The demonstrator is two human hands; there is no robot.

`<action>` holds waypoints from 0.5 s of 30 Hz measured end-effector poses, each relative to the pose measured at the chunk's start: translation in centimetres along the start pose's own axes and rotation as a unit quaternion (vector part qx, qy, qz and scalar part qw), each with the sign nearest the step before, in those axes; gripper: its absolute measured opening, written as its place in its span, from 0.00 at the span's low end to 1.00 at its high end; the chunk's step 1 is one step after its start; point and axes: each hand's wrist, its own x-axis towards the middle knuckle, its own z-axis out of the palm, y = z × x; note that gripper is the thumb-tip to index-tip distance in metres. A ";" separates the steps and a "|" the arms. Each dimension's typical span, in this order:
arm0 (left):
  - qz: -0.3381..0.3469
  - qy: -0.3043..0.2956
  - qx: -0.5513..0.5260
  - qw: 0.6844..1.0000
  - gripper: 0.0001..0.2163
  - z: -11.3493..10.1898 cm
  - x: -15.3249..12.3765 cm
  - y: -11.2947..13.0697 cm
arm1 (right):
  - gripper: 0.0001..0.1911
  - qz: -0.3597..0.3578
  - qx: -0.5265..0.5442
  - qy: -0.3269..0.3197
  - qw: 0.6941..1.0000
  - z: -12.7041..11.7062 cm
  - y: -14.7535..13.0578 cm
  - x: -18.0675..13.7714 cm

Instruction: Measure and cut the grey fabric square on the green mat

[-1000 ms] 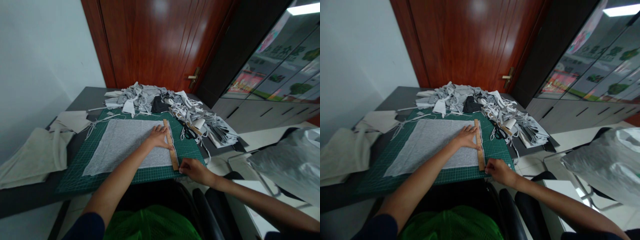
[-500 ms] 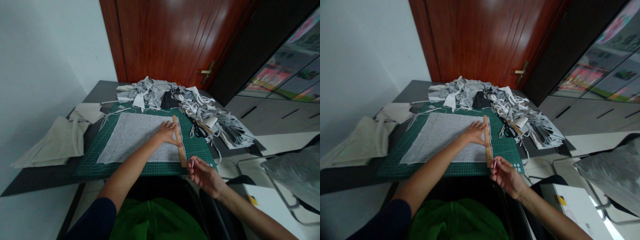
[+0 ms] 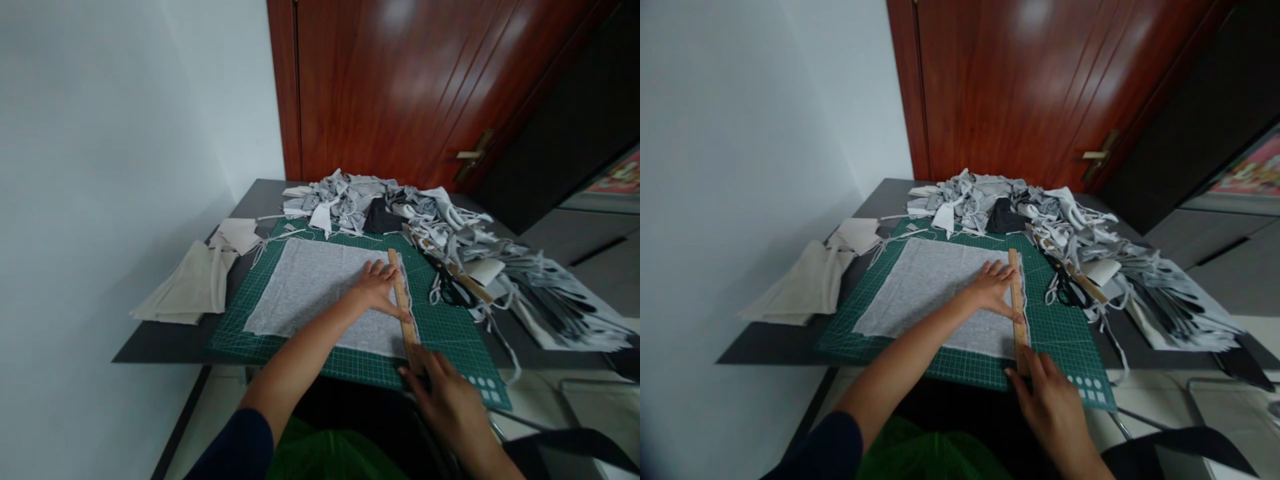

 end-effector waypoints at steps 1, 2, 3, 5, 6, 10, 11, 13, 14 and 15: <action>0.000 0.000 0.000 1.000 0.63 0.0 0.0 0.0 | 0.26 -0.011 -0.009 0.001 1.000 0.1 -0.1 -0.1; 0.001 0.001 0.000 1.000 0.62 0.0 -0.1 -0.1 | 0.25 -0.020 -0.012 0.002 1.000 0.2 -0.2 -0.2; 0.001 0.003 -0.001 1.000 0.62 0.0 -0.1 -0.1 | 0.24 -0.026 -0.011 0.001 1.000 0.2 -0.3 -0.3; 0.004 0.006 -0.004 1.000 0.61 0.1 -0.1 -0.2 | 0.23 -0.032 -0.008 0.002 0.999 0.2 -0.4 -0.4; 0.006 0.008 -0.006 1.000 0.61 0.1 -0.1 -0.2 | 0.23 -0.033 -0.007 0.005 0.999 0.3 -0.5 -0.5; 0.008 0.025 -0.024 0.999 0.60 0.4 -0.1 -0.3 | 0.22 -0.018 0.020 -0.001 1.000 0.7 -0.2 -0.7; 0.009 0.033 -0.030 0.999 0.58 0.4 -0.2 -0.2 | 0.23 -0.006 0.026 -0.003 1.000 0.9 -0.1 -0.7; 0.013 0.045 -0.040 0.998 0.56 0.5 -0.3 -0.2 | 0.25 0.024 0.028 -0.002 0.999 1.1 0.2 -0.7; 0.015 0.050 -0.041 0.998 0.55 0.6 -0.4 -0.2 | 0.27 0.036 0.027 -0.003 0.999 1.2 0.3 -0.7; 0.017 0.054 -0.040 0.998 0.55 0.6 -0.4 -0.2 | 0.27 0.045 0.027 -0.006 0.999 1.3 0.4 -0.6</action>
